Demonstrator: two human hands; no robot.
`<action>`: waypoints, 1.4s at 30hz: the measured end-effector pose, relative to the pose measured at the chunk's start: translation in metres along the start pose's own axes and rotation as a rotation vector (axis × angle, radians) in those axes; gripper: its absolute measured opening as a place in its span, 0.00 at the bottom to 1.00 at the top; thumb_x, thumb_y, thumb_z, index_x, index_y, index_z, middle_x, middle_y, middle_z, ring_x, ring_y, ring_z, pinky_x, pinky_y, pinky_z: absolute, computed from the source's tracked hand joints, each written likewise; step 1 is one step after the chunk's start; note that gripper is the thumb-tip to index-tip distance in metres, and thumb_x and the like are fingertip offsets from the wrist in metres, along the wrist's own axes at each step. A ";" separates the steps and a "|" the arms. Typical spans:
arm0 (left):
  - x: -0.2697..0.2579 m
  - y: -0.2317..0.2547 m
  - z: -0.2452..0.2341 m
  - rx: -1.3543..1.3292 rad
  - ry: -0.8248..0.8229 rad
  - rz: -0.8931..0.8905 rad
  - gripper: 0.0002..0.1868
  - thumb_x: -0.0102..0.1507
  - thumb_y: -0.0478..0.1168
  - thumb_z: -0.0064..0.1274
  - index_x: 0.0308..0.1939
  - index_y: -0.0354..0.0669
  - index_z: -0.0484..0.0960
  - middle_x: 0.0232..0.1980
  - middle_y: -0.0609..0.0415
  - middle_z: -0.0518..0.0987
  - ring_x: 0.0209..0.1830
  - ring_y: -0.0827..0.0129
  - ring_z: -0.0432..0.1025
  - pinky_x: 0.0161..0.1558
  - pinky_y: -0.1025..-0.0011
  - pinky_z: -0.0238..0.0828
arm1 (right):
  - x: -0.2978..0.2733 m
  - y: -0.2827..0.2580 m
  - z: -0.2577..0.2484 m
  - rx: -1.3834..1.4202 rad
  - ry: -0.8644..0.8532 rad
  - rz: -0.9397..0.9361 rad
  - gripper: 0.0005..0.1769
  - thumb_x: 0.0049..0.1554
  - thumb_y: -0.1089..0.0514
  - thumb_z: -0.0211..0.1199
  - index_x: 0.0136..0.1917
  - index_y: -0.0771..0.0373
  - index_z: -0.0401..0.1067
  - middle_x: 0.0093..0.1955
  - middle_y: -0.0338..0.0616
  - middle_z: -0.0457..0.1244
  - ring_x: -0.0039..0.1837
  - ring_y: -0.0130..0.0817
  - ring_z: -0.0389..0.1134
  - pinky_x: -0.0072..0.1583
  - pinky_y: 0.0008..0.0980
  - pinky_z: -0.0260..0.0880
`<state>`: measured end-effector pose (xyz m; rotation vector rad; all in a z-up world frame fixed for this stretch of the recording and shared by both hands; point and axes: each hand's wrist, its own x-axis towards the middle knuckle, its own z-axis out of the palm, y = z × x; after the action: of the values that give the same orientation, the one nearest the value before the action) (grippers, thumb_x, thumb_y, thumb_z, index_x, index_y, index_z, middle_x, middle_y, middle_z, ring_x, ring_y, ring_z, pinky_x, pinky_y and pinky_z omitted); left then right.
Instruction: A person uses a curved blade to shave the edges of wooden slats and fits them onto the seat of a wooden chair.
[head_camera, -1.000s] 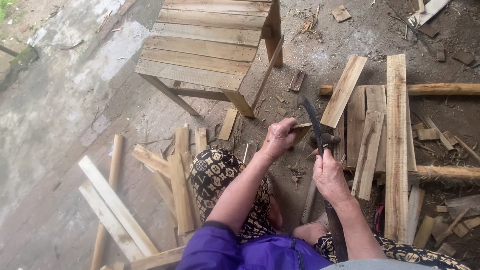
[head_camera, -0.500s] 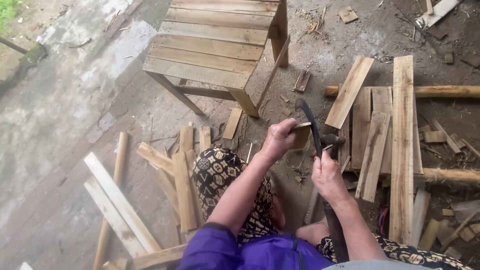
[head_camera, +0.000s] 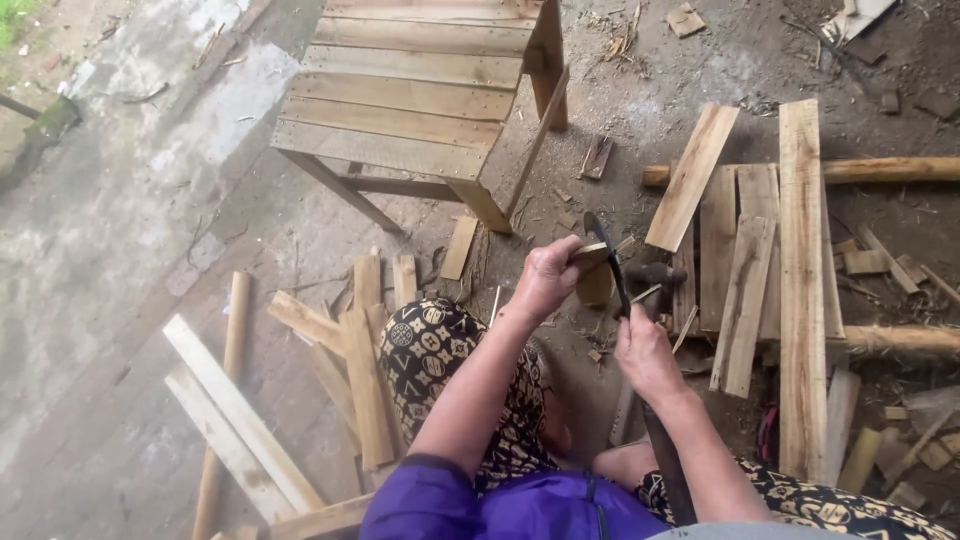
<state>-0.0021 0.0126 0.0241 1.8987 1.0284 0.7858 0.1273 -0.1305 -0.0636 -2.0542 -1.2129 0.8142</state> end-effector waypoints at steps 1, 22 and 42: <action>0.003 -0.009 0.003 0.003 -0.003 -0.001 0.05 0.59 0.35 0.56 0.36 0.48 0.76 0.32 0.42 0.79 0.39 0.40 0.77 0.38 0.50 0.69 | 0.000 -0.002 -0.003 0.004 -0.001 0.002 0.09 0.66 0.58 0.49 0.49 0.59 0.70 0.36 0.58 0.69 0.44 0.55 0.75 0.46 0.52 0.73; 0.022 -0.048 0.015 0.191 -0.147 0.077 0.09 0.56 0.31 0.49 0.36 0.49 0.72 0.31 0.47 0.74 0.36 0.43 0.75 0.35 0.51 0.70 | 0.030 0.116 0.068 -0.150 -0.003 0.046 0.11 0.63 0.56 0.52 0.48 0.60 0.75 0.35 0.56 0.70 0.47 0.54 0.76 0.48 0.49 0.77; 0.022 -0.050 0.027 0.108 0.013 0.040 0.09 0.58 0.30 0.54 0.37 0.51 0.78 0.30 0.46 0.78 0.36 0.46 0.77 0.39 0.53 0.73 | 0.033 0.040 0.021 0.202 -0.089 0.098 0.11 0.63 0.62 0.49 0.51 0.66 0.72 0.40 0.68 0.69 0.48 0.68 0.72 0.49 0.59 0.72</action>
<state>0.0118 0.0384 -0.0295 2.0131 1.0624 0.7796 0.1447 -0.1127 -0.1138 -1.9418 -1.0363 1.0411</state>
